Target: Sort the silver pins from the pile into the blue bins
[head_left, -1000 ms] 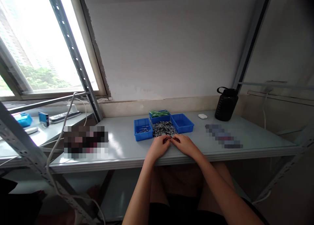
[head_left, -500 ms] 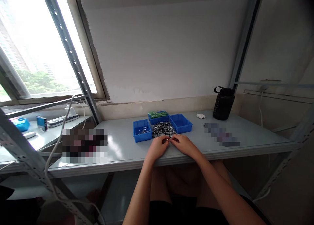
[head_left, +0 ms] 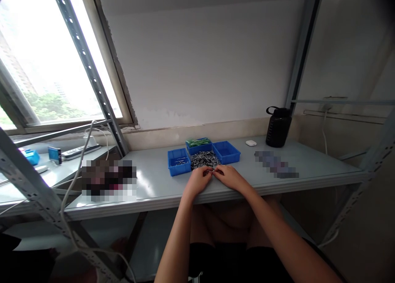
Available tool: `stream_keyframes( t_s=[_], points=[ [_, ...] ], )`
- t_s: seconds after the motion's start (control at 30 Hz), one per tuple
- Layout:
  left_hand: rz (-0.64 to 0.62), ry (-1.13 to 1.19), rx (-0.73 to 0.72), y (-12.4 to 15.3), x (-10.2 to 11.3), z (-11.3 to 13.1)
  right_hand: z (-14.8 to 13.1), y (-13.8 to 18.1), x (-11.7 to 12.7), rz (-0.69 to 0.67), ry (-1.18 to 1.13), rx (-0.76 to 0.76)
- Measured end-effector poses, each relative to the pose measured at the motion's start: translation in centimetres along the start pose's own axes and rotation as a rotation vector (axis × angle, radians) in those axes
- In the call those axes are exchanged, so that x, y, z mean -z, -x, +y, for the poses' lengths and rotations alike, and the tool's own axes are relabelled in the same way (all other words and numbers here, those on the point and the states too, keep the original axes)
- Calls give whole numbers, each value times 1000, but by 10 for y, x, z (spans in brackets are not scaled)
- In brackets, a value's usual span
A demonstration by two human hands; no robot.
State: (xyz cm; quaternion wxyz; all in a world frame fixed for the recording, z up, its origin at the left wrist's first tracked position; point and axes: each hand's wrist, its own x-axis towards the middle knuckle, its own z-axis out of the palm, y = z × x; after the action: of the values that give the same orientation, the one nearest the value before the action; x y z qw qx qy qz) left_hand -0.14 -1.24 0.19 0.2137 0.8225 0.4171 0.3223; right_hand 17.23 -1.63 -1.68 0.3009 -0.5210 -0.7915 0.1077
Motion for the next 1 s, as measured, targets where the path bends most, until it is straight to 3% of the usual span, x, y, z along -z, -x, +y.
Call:
stream_keyframes(
  t_s=[1.0],
  points=[
    [17,7,39,-1,-1,-3,1,2,0,25,-40,16]
  ],
)
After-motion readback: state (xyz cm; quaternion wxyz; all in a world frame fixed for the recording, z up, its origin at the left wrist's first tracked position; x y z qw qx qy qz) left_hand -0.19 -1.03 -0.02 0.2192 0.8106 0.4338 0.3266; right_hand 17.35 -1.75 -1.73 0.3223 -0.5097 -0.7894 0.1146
